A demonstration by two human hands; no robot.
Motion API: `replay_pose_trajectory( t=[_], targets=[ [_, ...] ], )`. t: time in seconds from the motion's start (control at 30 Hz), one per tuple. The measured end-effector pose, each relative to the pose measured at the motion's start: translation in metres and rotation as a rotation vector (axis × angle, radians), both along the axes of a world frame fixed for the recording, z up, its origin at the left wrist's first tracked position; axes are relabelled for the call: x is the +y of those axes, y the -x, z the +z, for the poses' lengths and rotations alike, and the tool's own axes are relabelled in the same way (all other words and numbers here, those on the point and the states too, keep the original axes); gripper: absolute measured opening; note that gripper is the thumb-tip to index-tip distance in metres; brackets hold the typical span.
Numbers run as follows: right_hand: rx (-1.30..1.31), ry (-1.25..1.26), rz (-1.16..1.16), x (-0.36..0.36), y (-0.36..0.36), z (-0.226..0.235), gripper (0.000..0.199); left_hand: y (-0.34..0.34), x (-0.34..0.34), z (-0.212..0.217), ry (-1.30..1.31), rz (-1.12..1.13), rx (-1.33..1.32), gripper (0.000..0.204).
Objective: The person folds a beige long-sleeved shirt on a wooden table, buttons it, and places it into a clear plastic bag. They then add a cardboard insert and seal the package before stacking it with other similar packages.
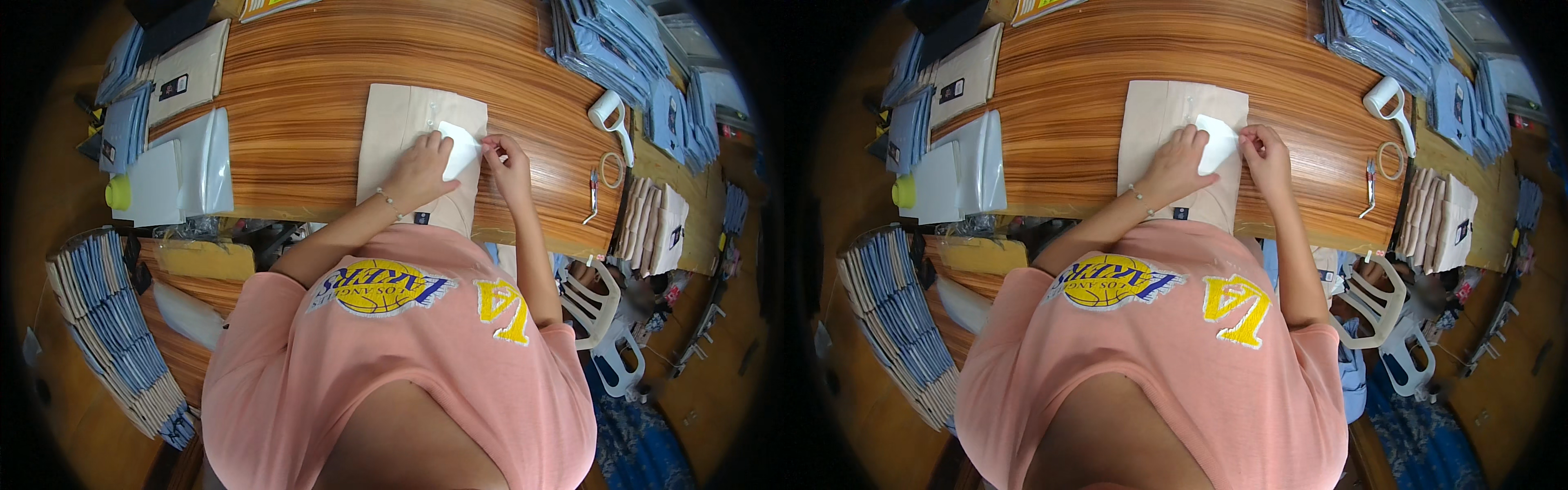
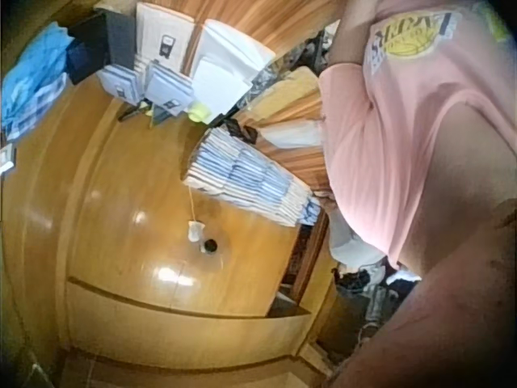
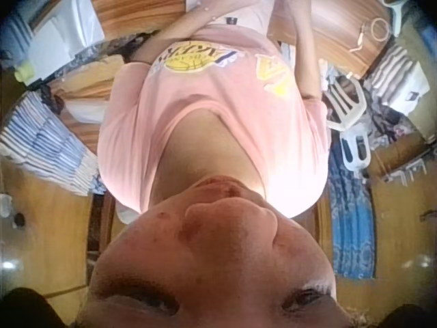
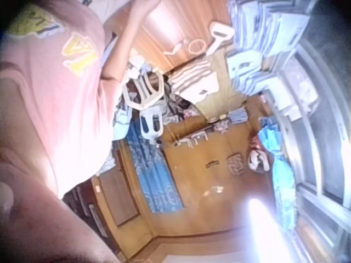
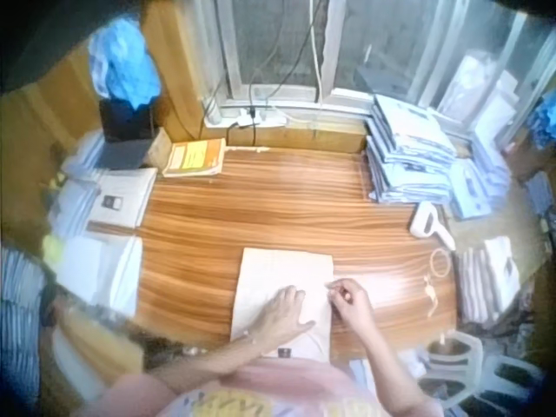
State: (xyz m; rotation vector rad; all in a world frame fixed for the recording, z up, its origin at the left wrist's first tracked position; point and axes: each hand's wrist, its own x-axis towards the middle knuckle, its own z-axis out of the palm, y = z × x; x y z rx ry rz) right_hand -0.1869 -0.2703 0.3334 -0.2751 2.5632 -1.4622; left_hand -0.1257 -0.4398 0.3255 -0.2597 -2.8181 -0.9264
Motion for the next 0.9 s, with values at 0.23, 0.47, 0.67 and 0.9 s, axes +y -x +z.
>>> replay_pose_trajectory(
  t=[0.23, 0.47, 0.67, 0.9],
  targets=[
    [-0.306, 0.195, 0.029, -0.004, -0.025, 0.007, 0.022, -0.007, -0.051, -0.017, -0.77, 0.054, -0.482, 0.024],
    [-0.386, 0.548, 0.046, -0.047, -0.034, -0.019, 0.05, -0.018, -0.04, -0.005, -1.103, 0.07, -0.594, 0.049],
    [-0.112, -0.037, 0.117, -0.042, -0.017, -0.009, 0.061, -0.033, -0.15, -0.001, -0.26, 0.608, 0.076, 0.058],
    [0.211, -0.248, 0.085, -0.077, -0.012, 0.038, 0.049, -0.123, -0.357, 0.021, 0.34, 1.079, -0.401, 0.037]
  ],
)
